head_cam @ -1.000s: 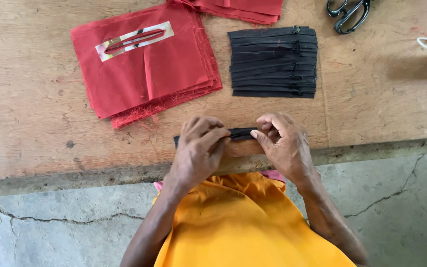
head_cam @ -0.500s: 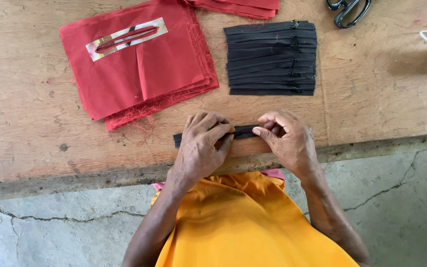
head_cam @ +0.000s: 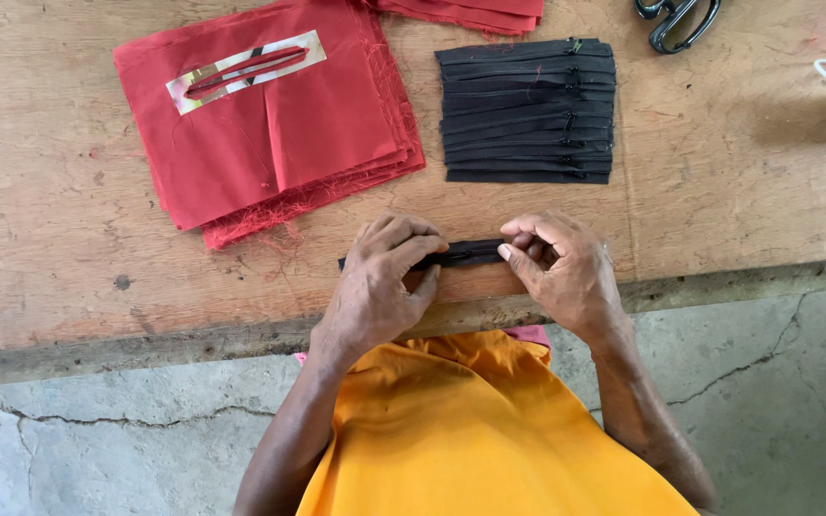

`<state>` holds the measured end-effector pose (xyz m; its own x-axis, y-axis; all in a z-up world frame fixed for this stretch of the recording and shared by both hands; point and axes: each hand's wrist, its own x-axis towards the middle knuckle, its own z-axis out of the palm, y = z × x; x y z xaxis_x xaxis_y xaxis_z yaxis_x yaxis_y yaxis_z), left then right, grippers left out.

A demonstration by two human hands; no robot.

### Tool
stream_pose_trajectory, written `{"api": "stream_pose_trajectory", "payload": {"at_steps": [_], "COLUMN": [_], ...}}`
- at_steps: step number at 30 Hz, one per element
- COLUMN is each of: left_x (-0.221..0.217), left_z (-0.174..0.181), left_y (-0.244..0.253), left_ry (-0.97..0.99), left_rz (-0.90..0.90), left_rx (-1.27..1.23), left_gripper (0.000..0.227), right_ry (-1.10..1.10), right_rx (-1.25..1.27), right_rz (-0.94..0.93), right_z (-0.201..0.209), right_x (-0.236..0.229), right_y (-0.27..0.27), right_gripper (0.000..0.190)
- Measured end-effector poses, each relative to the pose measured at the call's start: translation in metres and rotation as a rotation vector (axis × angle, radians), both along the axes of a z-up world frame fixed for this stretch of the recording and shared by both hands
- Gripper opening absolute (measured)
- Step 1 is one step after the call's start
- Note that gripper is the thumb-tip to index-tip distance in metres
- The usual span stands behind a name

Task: The person aligns a black zipper onto a red fabric pouch, folds the fabric edges over the zipper tape, and secures the placement with pins. They repeat this process for multiple pouches, handling the fabric and zippers by hand.

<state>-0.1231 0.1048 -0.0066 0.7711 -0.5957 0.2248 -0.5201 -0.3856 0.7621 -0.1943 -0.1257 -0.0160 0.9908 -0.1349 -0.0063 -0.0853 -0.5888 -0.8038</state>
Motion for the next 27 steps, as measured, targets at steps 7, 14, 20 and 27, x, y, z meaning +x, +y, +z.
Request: {"api": "stream_pose_trajectory", "payload": {"at_steps": [7, 14, 20, 27], "left_x": [0.003, 0.004, 0.008, 0.049], "left_z": [-0.001, -0.002, -0.018, -0.006], "left_y": [0.011, 0.014, 0.016, 0.024], "left_ry": [-0.003, -0.012, -0.045, -0.205], "left_rz": [0.034, 0.050, 0.172, 0.386], "left_rx": [-0.040, -0.074, -0.144, -0.135], "left_gripper": [0.026, 0.023, 0.015, 0.024], "right_ry": [0.040, 0.045, -0.006, 0.042], "right_rx": [0.037, 0.037, 0.087, 0.516], "right_rz": [-0.031, -0.008, -0.016, 0.072], "right_z": [0.002, -0.001, -0.001, 0.000], "right_x": [-0.001, 0.000, 0.004, 0.056], "right_y": [0.000, -0.003, -0.004, 0.019], "right_gripper": [0.021, 0.016, 0.013, 0.023]}}
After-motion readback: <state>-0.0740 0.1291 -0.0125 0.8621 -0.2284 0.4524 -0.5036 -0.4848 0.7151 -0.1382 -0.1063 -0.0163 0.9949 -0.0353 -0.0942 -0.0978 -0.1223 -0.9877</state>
